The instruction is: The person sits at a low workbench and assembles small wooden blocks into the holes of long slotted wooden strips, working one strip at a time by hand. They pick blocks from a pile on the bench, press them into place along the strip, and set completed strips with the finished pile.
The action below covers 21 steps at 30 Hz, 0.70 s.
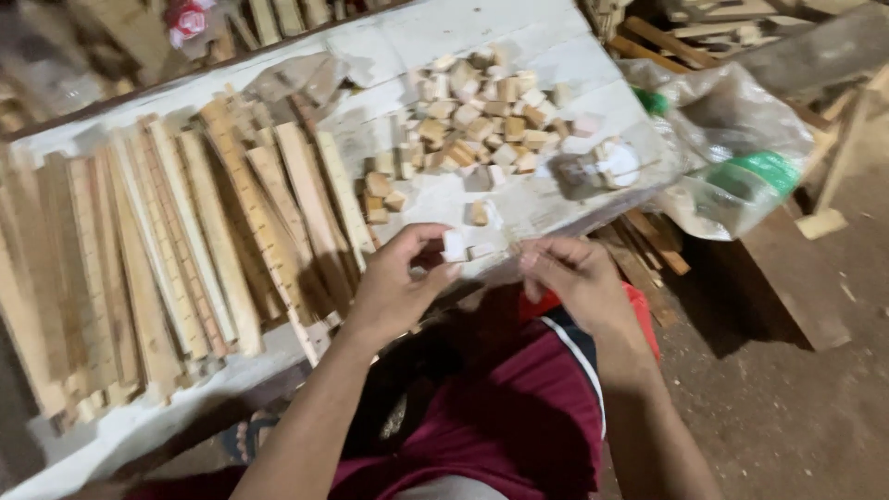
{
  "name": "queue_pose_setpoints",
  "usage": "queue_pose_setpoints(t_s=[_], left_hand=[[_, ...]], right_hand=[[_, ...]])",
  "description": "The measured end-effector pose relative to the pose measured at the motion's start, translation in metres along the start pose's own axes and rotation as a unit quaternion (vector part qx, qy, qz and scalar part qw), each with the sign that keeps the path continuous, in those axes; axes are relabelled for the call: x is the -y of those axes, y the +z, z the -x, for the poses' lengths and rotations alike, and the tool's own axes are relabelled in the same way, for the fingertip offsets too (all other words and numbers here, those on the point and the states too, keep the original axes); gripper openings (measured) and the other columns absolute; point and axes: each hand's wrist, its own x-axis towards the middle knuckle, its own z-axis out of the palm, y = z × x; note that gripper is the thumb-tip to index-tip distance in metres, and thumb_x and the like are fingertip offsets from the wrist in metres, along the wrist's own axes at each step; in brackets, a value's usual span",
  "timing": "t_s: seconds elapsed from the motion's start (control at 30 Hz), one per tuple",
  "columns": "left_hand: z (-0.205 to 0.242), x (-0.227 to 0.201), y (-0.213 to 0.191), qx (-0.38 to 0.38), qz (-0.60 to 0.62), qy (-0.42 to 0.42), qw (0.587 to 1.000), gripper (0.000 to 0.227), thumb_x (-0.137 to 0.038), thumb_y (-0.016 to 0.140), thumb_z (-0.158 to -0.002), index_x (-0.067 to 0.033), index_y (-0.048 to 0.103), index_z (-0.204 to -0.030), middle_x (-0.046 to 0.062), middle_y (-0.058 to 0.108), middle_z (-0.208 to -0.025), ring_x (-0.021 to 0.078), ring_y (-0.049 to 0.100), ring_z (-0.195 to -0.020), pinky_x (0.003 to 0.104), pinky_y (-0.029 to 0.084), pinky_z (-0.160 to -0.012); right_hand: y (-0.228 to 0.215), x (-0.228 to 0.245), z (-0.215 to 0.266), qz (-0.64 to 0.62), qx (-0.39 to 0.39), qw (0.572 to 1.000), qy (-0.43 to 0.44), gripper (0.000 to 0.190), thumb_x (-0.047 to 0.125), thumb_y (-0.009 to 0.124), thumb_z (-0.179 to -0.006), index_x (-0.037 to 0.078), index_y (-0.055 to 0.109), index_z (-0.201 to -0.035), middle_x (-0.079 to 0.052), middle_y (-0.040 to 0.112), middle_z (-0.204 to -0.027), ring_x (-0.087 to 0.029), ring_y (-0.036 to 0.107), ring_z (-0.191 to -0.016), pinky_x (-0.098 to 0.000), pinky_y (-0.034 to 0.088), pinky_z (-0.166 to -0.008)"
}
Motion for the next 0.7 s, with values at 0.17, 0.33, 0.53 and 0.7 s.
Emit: queue_pose_setpoints(t_s=[0.17,0.33,0.53,0.7], left_hand=[[-0.001,0.009,0.003,-0.019,-0.051,0.004,0.999,0.047,-0.023,0.084,-0.083,-0.0037,0.069,-0.123,0.014,0.074,-0.107,0.0205,0.069,-0.094,0.032,0.057,-0.086],[-0.003,0.012,0.012,-0.035,-0.055,0.013,0.998,0.048,-0.020,0.086,-0.081,-0.0012,0.069,-0.122,0.014,0.072,-0.105,0.0205,0.069,-0.093,0.030,0.057,-0.085],[-0.003,0.005,0.015,-0.059,-0.044,0.014,0.997,0.047,-0.018,0.082,-0.082,-0.0036,0.069,-0.125,0.016,0.073,-0.108,0.0221,0.070,-0.092,0.034,0.058,-0.086],[0.008,0.005,0.018,-0.057,0.002,0.024,0.998,0.048,-0.020,0.084,-0.081,-0.0048,0.069,-0.124,0.014,0.075,-0.106,0.0189,0.071,-0.091,0.030,0.059,-0.082]], right_hand=[[-0.078,-0.040,-0.036,0.319,-0.220,0.922,-0.004,0.008,0.020,0.073,-0.095,0.016,0.080,-0.093,-0.008,0.068,-0.063,-0.020,0.067,-0.061,-0.0327,0.048,-0.061],[-0.156,-0.116,-0.084,0.455,-0.281,0.844,-0.048,0.006,0.020,0.079,-0.091,0.020,0.083,-0.095,-0.011,0.070,-0.069,-0.029,0.070,-0.067,-0.0337,0.047,-0.059],[-0.120,-0.084,-0.074,0.462,-0.328,0.824,0.000,0.031,0.035,0.089,-0.087,0.012,0.081,-0.105,-0.007,0.073,-0.085,-0.028,0.073,-0.087,-0.0375,0.056,-0.074],[0.023,-0.013,-0.013,0.131,-0.167,0.974,0.078,0.032,0.024,0.067,-0.093,0.011,0.069,-0.063,-0.007,0.054,-0.046,-0.018,0.054,-0.050,-0.0277,0.042,-0.055]])
